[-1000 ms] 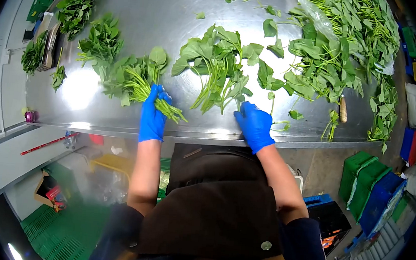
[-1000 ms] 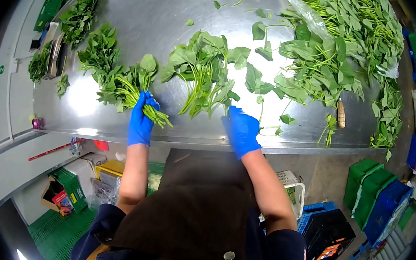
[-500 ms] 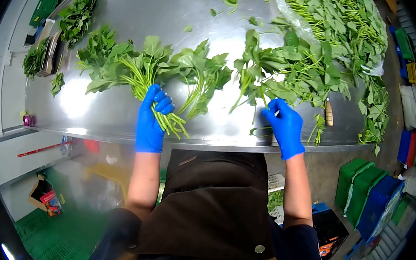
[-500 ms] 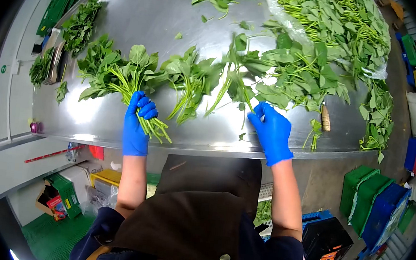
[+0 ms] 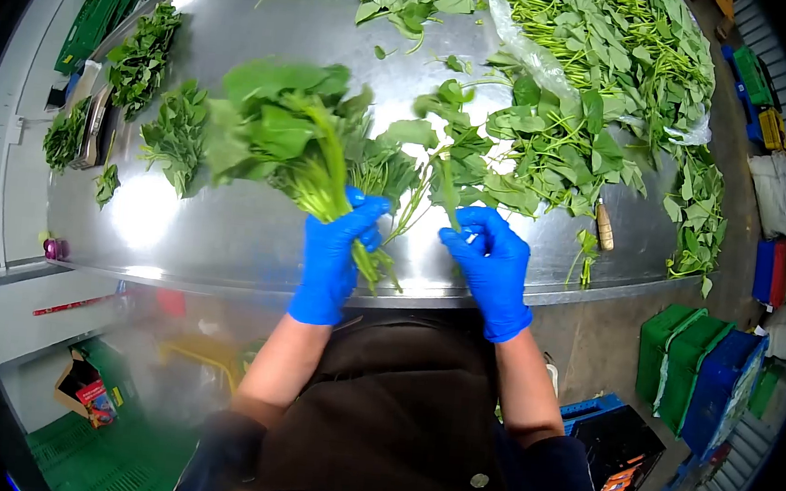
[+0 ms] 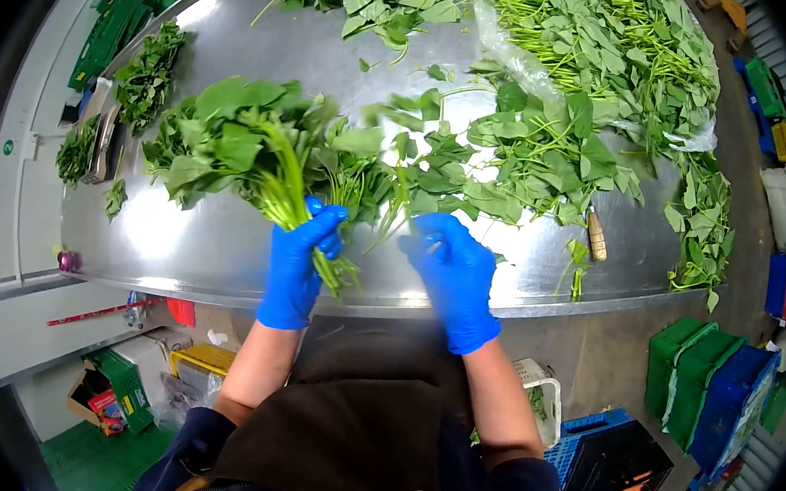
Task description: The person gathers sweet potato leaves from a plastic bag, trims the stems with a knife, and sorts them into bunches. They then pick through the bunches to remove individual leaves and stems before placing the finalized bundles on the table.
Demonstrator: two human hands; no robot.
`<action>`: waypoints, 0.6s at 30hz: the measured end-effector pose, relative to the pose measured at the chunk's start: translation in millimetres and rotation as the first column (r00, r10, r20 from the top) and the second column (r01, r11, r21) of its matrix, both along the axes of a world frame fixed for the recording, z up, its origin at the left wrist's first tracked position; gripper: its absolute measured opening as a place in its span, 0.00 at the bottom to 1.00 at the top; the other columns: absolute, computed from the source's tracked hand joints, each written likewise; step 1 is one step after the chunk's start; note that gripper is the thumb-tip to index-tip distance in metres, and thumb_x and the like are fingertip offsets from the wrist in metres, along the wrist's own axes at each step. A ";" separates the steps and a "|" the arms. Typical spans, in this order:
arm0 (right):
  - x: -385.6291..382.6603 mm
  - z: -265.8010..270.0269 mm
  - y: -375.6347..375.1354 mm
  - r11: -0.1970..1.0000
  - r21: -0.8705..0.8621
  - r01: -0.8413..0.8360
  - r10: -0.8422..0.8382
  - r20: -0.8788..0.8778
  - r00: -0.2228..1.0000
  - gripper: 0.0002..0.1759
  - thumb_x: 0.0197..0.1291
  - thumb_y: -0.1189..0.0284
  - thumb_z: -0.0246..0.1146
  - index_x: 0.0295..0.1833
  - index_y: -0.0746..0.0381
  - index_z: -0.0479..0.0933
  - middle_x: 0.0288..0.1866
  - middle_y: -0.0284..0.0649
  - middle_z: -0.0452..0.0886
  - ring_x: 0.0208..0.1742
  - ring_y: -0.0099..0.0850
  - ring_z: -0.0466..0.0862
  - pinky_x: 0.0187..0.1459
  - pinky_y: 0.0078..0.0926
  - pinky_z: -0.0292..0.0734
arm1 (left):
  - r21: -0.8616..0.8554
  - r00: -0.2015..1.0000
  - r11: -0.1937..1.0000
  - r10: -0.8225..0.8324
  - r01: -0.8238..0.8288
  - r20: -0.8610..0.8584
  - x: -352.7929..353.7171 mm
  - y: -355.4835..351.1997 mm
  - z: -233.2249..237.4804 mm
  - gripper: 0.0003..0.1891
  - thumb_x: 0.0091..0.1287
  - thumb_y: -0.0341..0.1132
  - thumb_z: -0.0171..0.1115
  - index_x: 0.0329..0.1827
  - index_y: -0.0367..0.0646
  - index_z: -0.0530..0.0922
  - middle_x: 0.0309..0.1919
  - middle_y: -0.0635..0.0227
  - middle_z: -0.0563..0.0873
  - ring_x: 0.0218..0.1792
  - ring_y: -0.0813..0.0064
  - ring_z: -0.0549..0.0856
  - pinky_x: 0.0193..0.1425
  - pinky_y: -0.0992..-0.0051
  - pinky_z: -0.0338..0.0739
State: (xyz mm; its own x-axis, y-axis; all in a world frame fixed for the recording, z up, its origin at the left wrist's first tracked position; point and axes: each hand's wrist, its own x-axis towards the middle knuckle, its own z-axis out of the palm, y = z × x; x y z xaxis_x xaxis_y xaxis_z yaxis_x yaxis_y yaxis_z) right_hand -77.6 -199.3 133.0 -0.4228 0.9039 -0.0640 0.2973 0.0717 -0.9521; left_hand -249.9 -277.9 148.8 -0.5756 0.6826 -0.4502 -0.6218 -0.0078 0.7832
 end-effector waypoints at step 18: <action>-23.4 -57.1 -0.6 0.898 -0.441 0.009 0.089 0.202 0.975 0.23 0.57 0.51 0.63 0.34 0.63 0.80 0.23 0.39 0.81 0.21 0.30 0.80 0.26 0.26 0.74 | -0.012 0.986 0.986 0.168 -0.168 -0.002 -65.5 -31.7 -27.9 0.05 0.63 0.28 0.61 0.39 0.42 0.73 0.34 0.64 0.82 0.23 0.82 0.73 0.24 0.82 0.67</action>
